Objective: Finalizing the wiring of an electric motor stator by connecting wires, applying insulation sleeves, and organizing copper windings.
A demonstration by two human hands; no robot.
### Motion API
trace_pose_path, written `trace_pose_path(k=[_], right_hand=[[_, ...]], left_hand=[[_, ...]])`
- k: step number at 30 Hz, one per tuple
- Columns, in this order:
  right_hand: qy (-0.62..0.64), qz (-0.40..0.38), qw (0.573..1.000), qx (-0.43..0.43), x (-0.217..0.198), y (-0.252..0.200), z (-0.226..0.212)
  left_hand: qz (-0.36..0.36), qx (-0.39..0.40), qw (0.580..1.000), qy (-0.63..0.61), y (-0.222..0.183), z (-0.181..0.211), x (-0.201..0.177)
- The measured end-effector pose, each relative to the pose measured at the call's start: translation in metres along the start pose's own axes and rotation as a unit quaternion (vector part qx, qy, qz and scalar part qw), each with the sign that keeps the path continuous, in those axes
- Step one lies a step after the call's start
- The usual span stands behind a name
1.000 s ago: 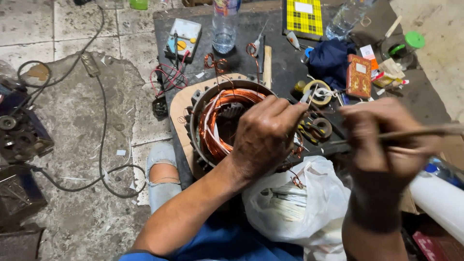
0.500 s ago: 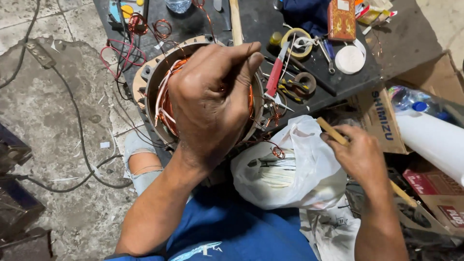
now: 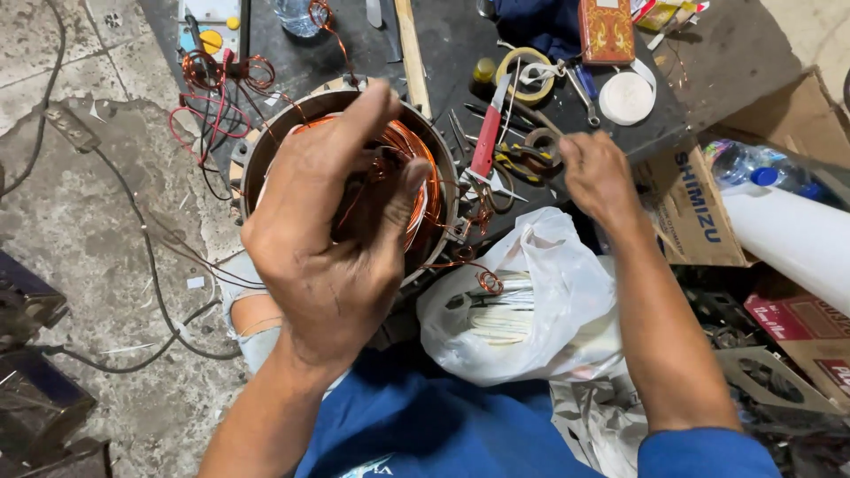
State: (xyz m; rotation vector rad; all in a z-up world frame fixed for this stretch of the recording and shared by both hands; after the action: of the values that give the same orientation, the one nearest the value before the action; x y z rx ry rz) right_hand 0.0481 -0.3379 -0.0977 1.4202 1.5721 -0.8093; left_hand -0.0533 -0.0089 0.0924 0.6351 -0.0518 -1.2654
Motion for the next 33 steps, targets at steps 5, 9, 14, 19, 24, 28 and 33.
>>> trace_pose_path(k=[5,9,14,19,24,28,33], right_hand=[[-0.007,0.02,0.995,-0.093,0.01,0.027,-0.008],[0.0,0.051,0.99,-0.129,-0.004,0.007,-0.025],[-0.008,0.025,0.991,-0.134,0.016,-0.005,-0.017],[-0.033,0.058,0.99,-0.125,0.046,0.033,-0.007],[-0.095,-0.049,0.994,0.0,0.081,0.083,0.004],[-0.073,-0.075,0.984,0.143,0.087,0.1,-0.007],[-0.03,-0.067,0.985,0.154,0.088,0.103,-0.006]], left_hand=[[0.014,0.113,0.992,0.06,-0.051,-0.025,-0.004],[-0.16,0.174,0.971,-0.046,-0.096,-0.045,0.017],[-0.293,0.113,0.95,0.002,-0.134,-0.069,0.048],[-0.325,0.084,0.942,-0.021,-0.148,-0.07,0.051],[-0.227,0.075,0.971,-0.011,-0.142,-0.068,0.025],[-0.074,0.02,0.997,-0.018,-0.143,-0.081,-0.005],[0.09,-0.058,0.994,0.032,-0.144,-0.097,-0.038]])
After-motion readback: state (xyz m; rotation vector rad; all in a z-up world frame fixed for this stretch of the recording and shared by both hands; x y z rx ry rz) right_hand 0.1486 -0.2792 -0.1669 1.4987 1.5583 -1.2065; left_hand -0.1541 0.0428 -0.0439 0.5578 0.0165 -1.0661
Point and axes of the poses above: each hand's wrist, its own y-axis towards the middle knuckle, its own x-axis out of the palm, z = x × y, the point moved 1 cm from there along y, towards the middle knuckle, and after that the axes turned 13 degrees about -x, right-handed, at the moved point
